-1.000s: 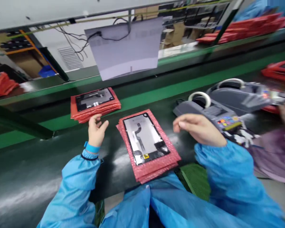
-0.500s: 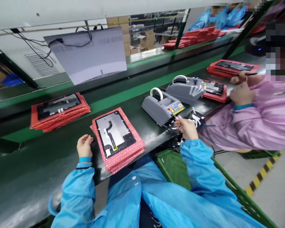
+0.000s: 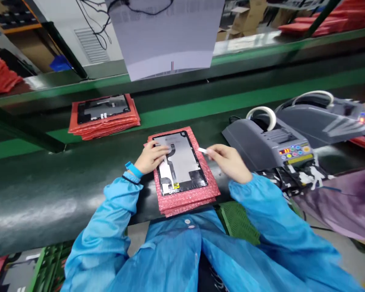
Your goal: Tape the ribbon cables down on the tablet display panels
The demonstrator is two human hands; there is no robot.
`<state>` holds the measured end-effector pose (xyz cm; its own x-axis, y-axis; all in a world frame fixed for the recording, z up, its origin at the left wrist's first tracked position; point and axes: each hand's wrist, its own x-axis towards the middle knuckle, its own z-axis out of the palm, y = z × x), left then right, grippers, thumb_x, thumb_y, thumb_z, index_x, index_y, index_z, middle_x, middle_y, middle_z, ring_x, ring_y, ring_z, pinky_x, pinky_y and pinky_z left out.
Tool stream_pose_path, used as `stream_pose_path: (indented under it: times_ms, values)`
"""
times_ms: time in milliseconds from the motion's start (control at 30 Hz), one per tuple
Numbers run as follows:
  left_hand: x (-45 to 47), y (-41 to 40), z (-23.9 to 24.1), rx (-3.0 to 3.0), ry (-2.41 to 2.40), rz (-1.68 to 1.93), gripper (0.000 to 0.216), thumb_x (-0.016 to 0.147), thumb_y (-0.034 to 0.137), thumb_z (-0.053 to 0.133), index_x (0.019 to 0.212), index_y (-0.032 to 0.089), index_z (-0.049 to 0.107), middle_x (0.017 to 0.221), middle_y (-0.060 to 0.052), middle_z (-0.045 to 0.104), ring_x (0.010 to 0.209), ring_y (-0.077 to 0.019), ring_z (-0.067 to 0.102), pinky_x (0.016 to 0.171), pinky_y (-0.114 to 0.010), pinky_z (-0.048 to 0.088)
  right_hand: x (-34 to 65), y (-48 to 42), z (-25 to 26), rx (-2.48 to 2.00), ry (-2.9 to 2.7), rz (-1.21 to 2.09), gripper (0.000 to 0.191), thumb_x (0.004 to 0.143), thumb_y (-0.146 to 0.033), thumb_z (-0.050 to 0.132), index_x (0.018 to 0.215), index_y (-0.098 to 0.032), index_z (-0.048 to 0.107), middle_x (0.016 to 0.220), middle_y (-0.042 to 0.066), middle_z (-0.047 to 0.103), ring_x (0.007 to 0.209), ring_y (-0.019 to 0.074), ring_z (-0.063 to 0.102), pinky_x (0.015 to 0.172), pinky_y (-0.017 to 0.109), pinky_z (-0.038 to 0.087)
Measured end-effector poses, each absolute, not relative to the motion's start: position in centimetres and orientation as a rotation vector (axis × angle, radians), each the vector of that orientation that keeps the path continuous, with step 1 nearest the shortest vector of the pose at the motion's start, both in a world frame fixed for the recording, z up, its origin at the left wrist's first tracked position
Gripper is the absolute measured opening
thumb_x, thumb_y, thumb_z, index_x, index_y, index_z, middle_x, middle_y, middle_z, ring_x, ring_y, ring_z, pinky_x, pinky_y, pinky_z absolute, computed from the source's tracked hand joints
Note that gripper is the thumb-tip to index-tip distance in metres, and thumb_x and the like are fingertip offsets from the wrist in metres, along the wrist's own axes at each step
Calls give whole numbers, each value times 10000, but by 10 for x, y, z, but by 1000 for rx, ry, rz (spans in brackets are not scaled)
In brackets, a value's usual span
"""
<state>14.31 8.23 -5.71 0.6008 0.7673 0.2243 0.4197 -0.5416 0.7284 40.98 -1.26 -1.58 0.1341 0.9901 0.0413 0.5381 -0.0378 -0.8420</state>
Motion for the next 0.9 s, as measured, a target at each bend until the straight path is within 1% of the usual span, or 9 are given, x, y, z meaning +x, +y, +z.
stream_pose_path:
  times_ms: [100, 167, 267, 367, 467, 567, 700, 767, 900]
  values:
    - [151, 93, -63, 2131, 866, 651, 291, 683, 360, 726, 963, 284, 735, 1202, -70, 653, 1280, -329, 359, 1125, -536, 125, 380, 39, -23, -1733, -1693, 850, 207, 814, -305, 514, 681, -173, 603, 625, 15, 607, 597, 140, 528, 586, 249, 385]
    - [153, 96, -65, 2162, 837, 614, 346, 665, 378, 742, 1001, 297, 726, 1246, -57, 628, 1320, -345, 310, 1132, -544, 53, 367, 62, -30, -1799, -1810, 858, 206, 831, -264, 493, 705, -160, 619, 636, 22, 623, 603, 139, 538, 585, 245, 378]
    - [151, 97, -67, 2245, 770, 596, 392, 664, 419, 743, 1041, 319, 712, 1267, -40, 614, 1316, -353, 317, 1132, -542, -8, 356, 79, -37, -1888, -1929, 845, 218, 855, -256, 477, 779, -153, 654, 744, 52, 677, 673, 152, 579, 607, 243, 387]
    - [149, 97, -69, 2256, 728, 652, 420, 645, 447, 759, 1044, 327, 710, 1277, -47, 607, 1279, -351, 372, 1132, -544, 17, 349, 84, -38, -1959, -2000, 827, 214, 858, -251, 477, 810, -167, 668, 854, 65, 703, 773, 169, 612, 657, 247, 404]
    - [149, 96, -71, 2149, 754, 718, 445, 595, 466, 790, 1011, 327, 718, 1264, -48, 619, 1248, -342, 420, 1135, -541, 53, 343, 84, -34, -2054, -2063, 771, 221, 862, -252, 468, 836, -183, 676, 917, 75, 712, 859, 197, 627, 702, 265, 416]
    - [149, 96, -72, 2076, 794, 712, 482, 558, 495, 801, 1001, 327, 718, 1256, -39, 627, 1253, -340, 422, 1141, -535, 26, 337, 82, -28, -2148, -2120, 704, 244, 866, -251, 451, 899, -187, 683, 975, 103, 713, 909, 236, 634, 715, 295, 425]
    - [149, 95, -75, 2178, 739, 747, 487, 636, 513, 750, 1080, 323, 689, 1265, -38, 620, 1249, -329, 429, 1149, -520, 35, 332, 82, -23, -2189, -2192, 645, 277, 875, -246, 425, 943, -173, 684, 1005, 132, 707, 924, 249, 644, 726, 307, 437]
    - [149, 95, -77, 2201, 726, 770, 521, 668, 502, 731, 1141, 296, 664, 1268, -57, 615, 1255, -333, 424, 1153, -515, 38, 330, 82, -23, -2178, -2228, 632, 281, 882, -262, 424, 930, -166, 685, 986, 138, 710, 916, 245, 648, 732, 305, 441]
    - [148, 96, -79, 2233, 743, 731, 560, 686, 528, 709, 1167, 247, 652, 1280, -77, 606, 1273, -345, 407, 1155, -542, 24, 327, 81, -23, -2187, -2257, 598, 289, 887, -323, 436, 912, -171, 680, 944, 133, 713, 925, 247, 651, 740, 308, 448]
